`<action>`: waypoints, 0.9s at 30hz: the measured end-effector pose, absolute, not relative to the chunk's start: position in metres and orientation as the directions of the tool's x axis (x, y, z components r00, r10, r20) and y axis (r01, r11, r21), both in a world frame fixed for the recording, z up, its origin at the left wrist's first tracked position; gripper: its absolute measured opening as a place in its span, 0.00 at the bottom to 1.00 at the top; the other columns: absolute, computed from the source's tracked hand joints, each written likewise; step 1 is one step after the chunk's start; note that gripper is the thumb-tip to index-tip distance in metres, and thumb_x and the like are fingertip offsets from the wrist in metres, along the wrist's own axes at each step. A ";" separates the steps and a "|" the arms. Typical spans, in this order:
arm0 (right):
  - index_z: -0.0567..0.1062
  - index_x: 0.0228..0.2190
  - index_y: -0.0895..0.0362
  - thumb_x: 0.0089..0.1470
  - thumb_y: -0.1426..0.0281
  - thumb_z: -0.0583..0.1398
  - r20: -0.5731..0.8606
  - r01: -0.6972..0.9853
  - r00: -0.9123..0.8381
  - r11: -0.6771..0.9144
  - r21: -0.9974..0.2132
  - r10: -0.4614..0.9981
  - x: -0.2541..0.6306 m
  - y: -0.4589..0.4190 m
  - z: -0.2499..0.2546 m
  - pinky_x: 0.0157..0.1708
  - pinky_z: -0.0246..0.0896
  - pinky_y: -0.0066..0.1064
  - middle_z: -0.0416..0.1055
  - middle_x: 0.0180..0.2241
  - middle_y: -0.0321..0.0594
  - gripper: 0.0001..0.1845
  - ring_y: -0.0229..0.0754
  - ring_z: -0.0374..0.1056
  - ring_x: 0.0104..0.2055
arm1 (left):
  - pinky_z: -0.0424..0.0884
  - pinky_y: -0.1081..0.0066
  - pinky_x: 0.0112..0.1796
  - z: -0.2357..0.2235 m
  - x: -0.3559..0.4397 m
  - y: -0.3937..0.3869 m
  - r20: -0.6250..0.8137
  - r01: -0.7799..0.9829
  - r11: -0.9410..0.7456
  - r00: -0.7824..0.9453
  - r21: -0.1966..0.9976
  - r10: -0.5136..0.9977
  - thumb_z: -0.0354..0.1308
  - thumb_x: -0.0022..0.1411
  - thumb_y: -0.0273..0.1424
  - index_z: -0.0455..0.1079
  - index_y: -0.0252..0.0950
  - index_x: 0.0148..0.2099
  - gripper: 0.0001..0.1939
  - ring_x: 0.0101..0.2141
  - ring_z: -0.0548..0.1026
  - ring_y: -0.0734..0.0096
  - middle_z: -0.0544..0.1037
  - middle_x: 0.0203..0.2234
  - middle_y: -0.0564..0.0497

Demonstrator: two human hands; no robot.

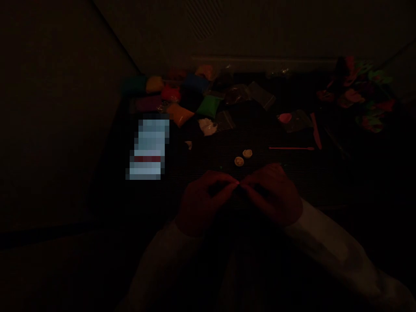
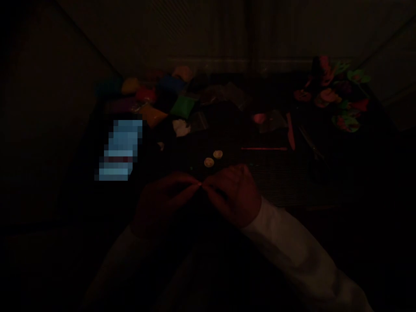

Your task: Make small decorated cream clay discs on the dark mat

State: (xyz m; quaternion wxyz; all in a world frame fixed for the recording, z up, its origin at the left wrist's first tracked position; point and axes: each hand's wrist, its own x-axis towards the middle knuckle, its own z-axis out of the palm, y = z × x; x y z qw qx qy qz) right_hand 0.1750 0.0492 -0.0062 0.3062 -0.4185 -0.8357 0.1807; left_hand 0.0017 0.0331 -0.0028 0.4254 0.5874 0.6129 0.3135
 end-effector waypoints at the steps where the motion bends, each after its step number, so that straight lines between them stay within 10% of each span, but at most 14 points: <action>1: 0.73 0.28 0.57 0.50 0.72 0.57 0.360 0.580 -0.453 0.576 -0.576 0.816 0.176 0.049 -0.005 0.35 0.56 0.34 0.72 0.25 0.36 0.04 0.38 0.67 0.30 | 0.69 0.71 0.34 -0.003 0.002 0.033 -0.154 0.443 0.126 0.027 0.888 0.988 0.58 0.52 0.34 0.73 0.40 0.33 0.05 0.31 0.75 0.71 0.78 0.29 0.54; 10: 0.70 0.29 0.55 0.46 0.75 0.60 0.289 0.343 -0.187 0.338 -0.876 0.939 0.186 0.043 -0.010 0.39 0.64 0.35 0.73 0.35 0.38 0.05 0.39 0.69 0.38 | 0.69 0.74 0.29 -0.007 0.001 0.035 -0.170 0.347 0.184 -0.071 0.920 0.983 0.59 0.51 0.34 0.72 0.40 0.32 0.05 0.27 0.74 0.73 0.77 0.26 0.55; 27: 0.75 0.25 0.51 0.45 0.67 0.62 0.135 0.430 -0.112 0.171 -0.887 0.984 0.191 0.050 -0.008 0.30 0.66 0.28 0.75 0.26 0.30 0.02 0.36 0.71 0.28 | 0.70 0.74 0.33 -0.007 -0.002 0.034 -0.172 0.361 0.181 -0.057 0.915 0.983 0.59 0.52 0.34 0.72 0.41 0.34 0.06 0.31 0.75 0.73 0.78 0.29 0.56</action>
